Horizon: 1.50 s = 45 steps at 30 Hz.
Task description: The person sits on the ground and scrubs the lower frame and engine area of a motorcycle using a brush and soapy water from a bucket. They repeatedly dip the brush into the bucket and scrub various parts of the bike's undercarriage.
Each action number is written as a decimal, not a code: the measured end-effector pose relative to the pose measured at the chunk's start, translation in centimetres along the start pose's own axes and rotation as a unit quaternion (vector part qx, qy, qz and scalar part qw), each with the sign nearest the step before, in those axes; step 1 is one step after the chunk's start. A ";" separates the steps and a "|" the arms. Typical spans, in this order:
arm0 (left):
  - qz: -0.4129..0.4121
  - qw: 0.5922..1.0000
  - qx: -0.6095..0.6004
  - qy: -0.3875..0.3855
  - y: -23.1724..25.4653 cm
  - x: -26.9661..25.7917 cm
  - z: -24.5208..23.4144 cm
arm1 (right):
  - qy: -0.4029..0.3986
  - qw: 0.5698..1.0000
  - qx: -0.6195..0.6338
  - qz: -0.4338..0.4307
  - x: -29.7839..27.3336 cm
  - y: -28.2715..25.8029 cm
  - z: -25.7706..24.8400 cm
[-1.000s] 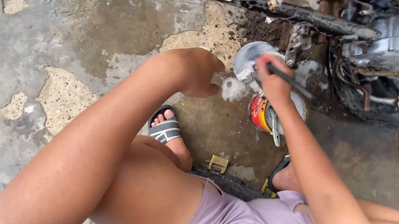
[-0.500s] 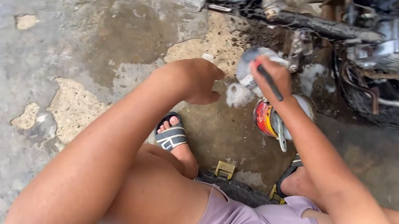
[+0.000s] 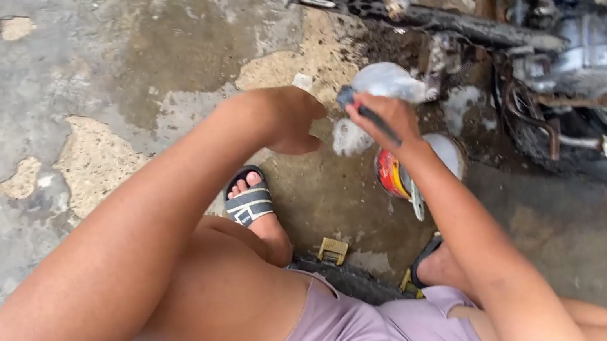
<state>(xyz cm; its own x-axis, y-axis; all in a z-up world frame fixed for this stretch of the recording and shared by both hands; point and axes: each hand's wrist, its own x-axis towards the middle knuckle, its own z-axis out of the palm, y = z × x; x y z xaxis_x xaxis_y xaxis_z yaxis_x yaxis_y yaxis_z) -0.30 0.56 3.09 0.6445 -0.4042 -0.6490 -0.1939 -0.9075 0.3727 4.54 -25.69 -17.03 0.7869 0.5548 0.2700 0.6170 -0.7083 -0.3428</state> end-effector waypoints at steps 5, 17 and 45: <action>0.000 1.000 0.007 0.027 -0.8 0.6 0.2 | 0.020 0.998 -0.027 0.061 1.7 -0.6 -2.0; -0.002 0.999 -0.023 0.028 -0.5 -0.3 -0.3 | 0.120 0.980 0.086 0.134 -1.9 1.7 -3.3; 0.032 0.998 -0.022 0.053 -0.2 -1.9 -1.2 | -0.429 0.884 -0.139 0.121 8.6 -4.3 -6.1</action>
<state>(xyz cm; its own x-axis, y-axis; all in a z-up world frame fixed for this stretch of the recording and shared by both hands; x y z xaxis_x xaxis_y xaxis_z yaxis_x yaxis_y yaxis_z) -0.61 1.62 5.04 0.7072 -0.4442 -0.5500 -0.2054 -0.8735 0.4415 8.68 -20.49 -7.76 0.6809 0.4136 -0.6044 0.4998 -0.8657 -0.0294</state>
